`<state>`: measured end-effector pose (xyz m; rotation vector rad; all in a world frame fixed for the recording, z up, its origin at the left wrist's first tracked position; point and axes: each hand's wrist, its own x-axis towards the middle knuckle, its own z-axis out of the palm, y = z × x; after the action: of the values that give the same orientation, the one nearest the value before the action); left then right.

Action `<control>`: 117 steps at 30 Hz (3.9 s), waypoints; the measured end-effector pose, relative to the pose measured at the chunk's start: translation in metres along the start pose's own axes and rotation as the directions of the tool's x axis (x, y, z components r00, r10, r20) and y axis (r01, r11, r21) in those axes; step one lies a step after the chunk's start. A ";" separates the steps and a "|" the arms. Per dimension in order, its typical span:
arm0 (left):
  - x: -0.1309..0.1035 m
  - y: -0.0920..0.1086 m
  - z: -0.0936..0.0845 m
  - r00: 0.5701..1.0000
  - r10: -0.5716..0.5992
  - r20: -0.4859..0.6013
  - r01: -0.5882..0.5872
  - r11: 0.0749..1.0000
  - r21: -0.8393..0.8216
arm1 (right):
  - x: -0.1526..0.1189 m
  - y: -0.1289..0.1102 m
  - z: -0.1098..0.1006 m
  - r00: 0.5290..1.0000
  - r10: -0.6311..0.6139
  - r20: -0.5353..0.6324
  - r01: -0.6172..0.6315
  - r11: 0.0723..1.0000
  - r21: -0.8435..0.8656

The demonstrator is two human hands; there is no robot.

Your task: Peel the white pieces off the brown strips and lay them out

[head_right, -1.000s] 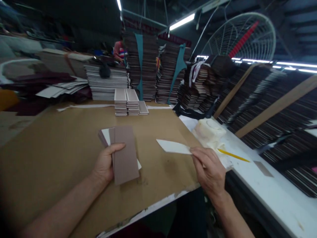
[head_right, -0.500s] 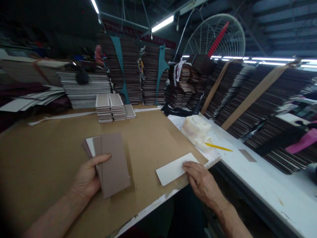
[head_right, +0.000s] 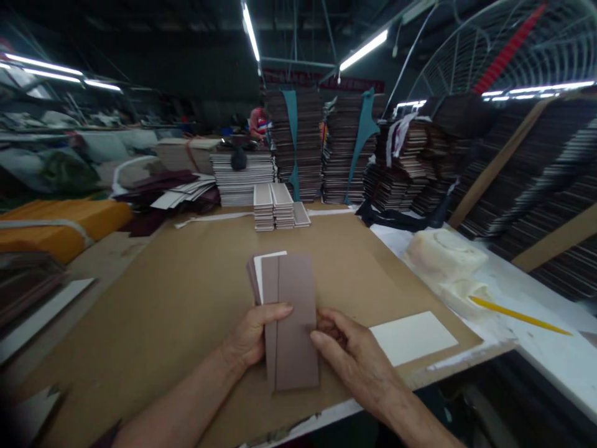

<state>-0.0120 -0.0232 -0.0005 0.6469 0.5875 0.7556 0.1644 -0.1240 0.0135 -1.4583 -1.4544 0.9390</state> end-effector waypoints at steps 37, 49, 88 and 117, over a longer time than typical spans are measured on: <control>0.011 0.000 0.001 0.966 0.096 -0.242 -0.087 0.995 0.049 | 0.015 0.023 -0.050 0.952 -0.305 0.026 0.283 0.846 -0.452; 0.015 0.001 0.002 0.972 -0.065 -0.227 0.045 0.995 -0.092 | 0.057 0.015 -0.080 0.894 -0.403 -0.194 0.246 0.806 -0.538; 0.023 0.003 -0.001 0.945 0.033 -0.326 -0.083 0.987 -0.139 | 0.138 0.020 -0.109 0.972 -0.099 -0.211 0.022 0.940 -0.340; 0.026 0.001 -0.001 0.868 0.279 -0.410 -0.311 0.950 -0.013 | 0.119 0.020 -0.001 0.920 0.013 0.392 0.019 0.997 -0.079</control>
<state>0.0020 -0.0023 -0.0073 0.5130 0.8439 1.2140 0.1776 -0.0044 0.0018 -1.3759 -1.8008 1.2352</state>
